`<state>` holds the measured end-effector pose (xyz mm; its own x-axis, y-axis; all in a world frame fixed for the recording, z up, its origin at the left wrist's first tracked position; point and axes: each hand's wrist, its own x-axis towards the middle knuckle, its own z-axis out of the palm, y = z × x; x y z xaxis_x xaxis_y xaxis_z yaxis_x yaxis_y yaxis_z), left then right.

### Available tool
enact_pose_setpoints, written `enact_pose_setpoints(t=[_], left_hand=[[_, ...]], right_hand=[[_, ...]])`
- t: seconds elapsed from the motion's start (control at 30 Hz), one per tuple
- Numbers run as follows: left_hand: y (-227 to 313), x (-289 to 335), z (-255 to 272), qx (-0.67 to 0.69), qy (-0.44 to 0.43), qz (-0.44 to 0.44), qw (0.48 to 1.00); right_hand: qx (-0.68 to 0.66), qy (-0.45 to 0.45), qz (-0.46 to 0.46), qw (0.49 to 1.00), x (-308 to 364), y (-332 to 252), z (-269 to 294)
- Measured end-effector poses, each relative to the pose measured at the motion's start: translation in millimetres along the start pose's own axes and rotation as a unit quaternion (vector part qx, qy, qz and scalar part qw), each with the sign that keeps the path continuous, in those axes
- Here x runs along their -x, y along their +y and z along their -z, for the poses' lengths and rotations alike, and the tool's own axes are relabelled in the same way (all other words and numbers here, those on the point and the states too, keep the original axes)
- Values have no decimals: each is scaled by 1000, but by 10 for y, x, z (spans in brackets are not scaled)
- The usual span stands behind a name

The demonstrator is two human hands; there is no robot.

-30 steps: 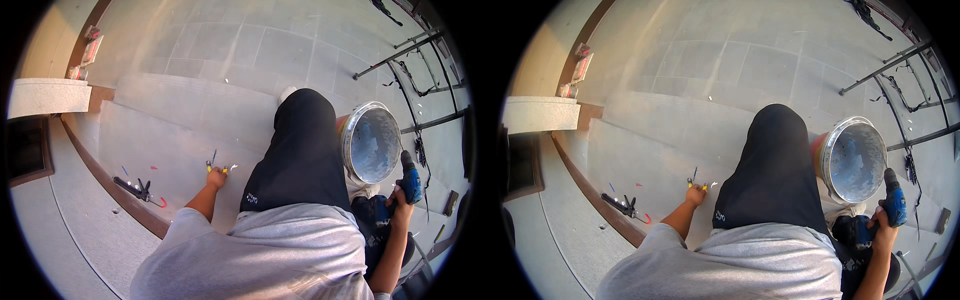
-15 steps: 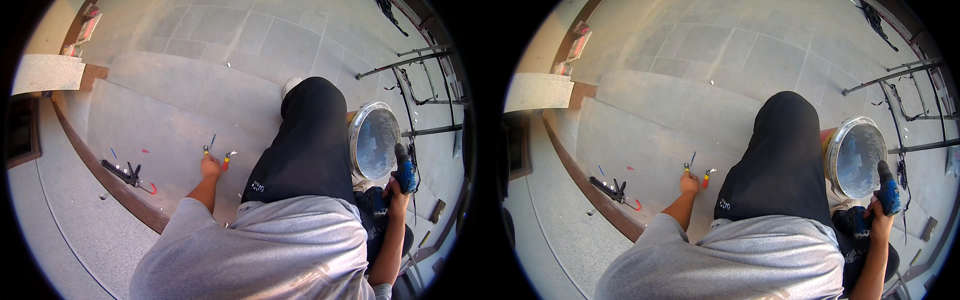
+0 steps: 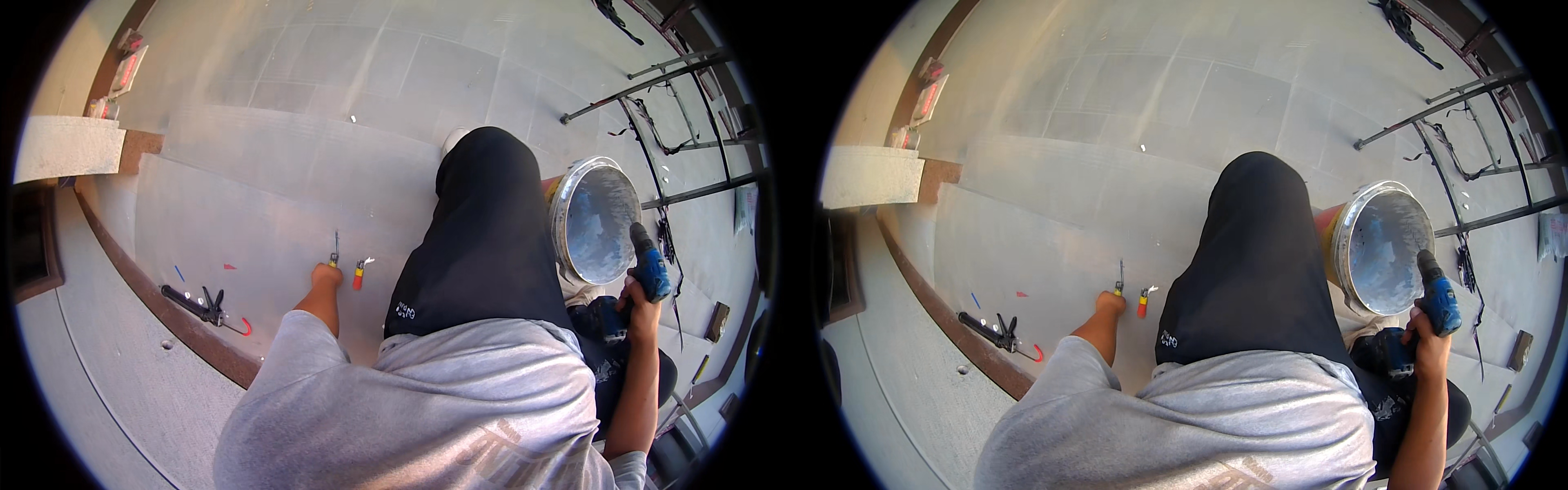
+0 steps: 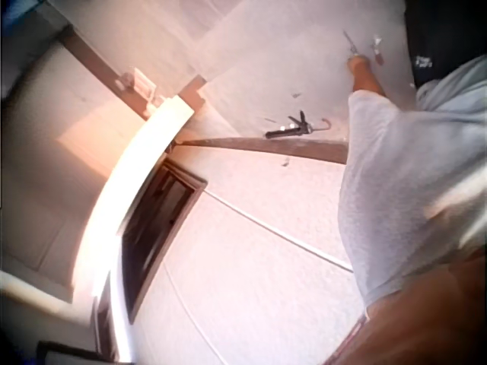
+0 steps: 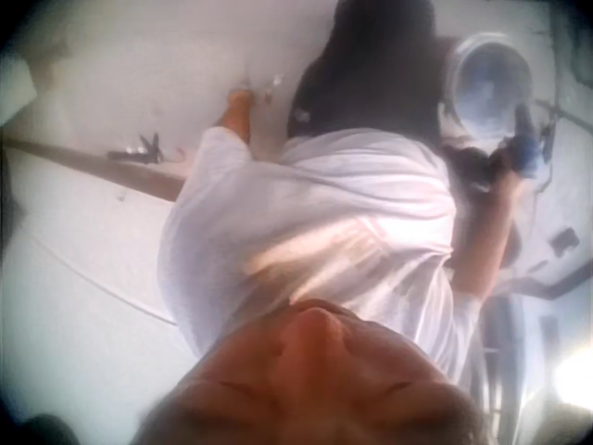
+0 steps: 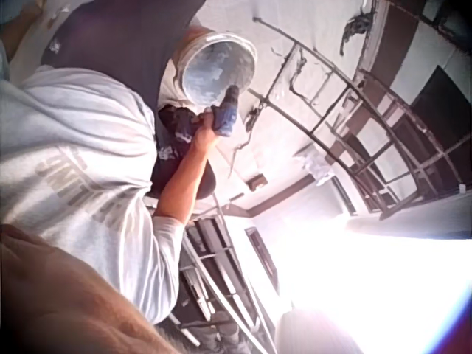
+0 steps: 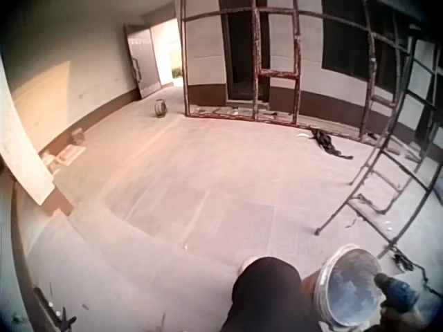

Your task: The person sits on the floor and uses a cordless drill to remove a bit from a yellow socket. They then walk to a red toolbox, select a small metal ring, and fit it onto the socket. The person returns to the floor and continues handling the socket and drill.

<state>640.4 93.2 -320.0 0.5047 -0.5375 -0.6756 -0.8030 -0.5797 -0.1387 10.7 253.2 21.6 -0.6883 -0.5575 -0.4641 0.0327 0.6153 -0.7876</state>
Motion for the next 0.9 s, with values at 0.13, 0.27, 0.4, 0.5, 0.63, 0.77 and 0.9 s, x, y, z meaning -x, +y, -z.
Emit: enact_pose_setpoints(t=[0.13,0.27,0.4,0.5,0.63,0.77,0.9], left_hand=[[129,63,15,-52,-14,-50,997],[213,6,-69,72,55,-43,995],[948,244,447,514,-20,-106,851],[1798,941,1377,566,-38,-262,781],[2844,2053,2226,603,-94,-459,646],[3577,3132,2543,549,-224,-594,544],[4057,4016,2327,354,-136,-756,534]], right_hand=[[-1,2,1,1000,-14,18,85],[-10,-6,17,1000,-36,8,152],[-26,-9,31,999,-5,-73,211],[-44,-12,62,997,67,-164,221],[-69,-11,85,994,182,-330,278],[-107,2,110,988,312,-434,321],[-100,12,127,987,395,-426,466]])
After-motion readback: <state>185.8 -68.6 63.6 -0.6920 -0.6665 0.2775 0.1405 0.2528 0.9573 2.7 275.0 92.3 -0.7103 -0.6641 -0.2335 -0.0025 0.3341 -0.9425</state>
